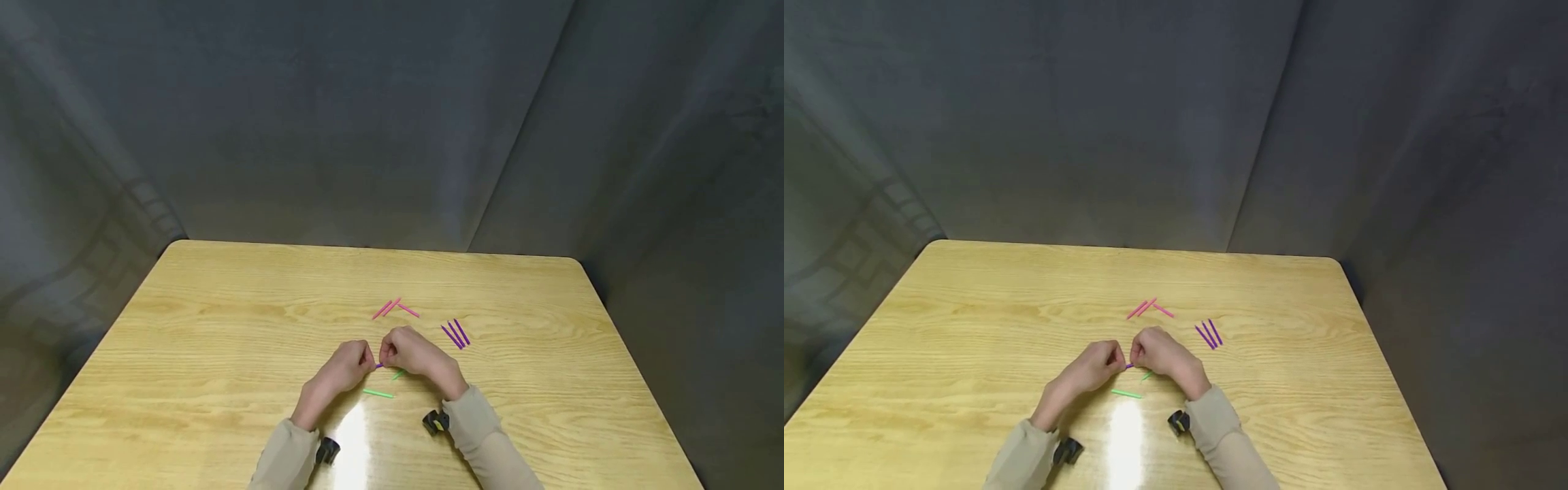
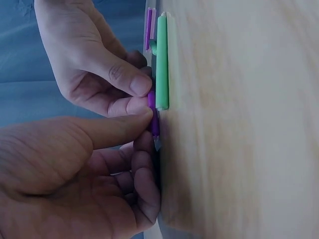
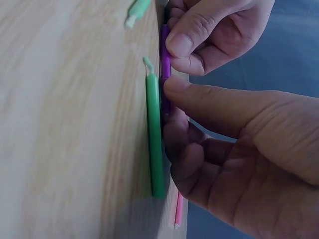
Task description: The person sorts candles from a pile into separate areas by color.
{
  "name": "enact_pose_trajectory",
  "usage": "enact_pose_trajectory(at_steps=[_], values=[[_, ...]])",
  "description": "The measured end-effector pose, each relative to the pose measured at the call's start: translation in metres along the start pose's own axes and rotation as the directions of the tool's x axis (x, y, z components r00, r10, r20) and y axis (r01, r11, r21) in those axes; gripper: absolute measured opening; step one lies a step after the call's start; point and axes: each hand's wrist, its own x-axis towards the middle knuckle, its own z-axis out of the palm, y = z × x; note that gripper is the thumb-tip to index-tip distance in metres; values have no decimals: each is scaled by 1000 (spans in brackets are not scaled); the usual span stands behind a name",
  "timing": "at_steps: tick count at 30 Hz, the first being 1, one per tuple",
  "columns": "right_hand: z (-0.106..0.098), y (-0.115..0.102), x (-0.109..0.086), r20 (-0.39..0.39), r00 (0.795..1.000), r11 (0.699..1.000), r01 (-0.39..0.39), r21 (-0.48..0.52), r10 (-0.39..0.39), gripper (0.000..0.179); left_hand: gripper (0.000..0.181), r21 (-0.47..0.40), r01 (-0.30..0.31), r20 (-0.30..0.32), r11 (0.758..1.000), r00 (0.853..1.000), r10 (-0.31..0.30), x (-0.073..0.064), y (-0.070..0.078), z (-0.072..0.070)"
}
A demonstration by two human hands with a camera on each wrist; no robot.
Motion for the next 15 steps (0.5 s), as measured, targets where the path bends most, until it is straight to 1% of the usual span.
enact_pose_trajectory(at_steps=[10, 15], values=[[-5, 6, -5, -11, 1000, 1000, -10, 6, 10, 14, 12, 7, -10, 4, 1000, 1000, 10, -2, 1, -1], [-11, 8, -8, -12, 999, 999, -37, 29, 37, 12, 13, 1, -20, -3, 1000, 1000, 20, -1, 2, -3]])
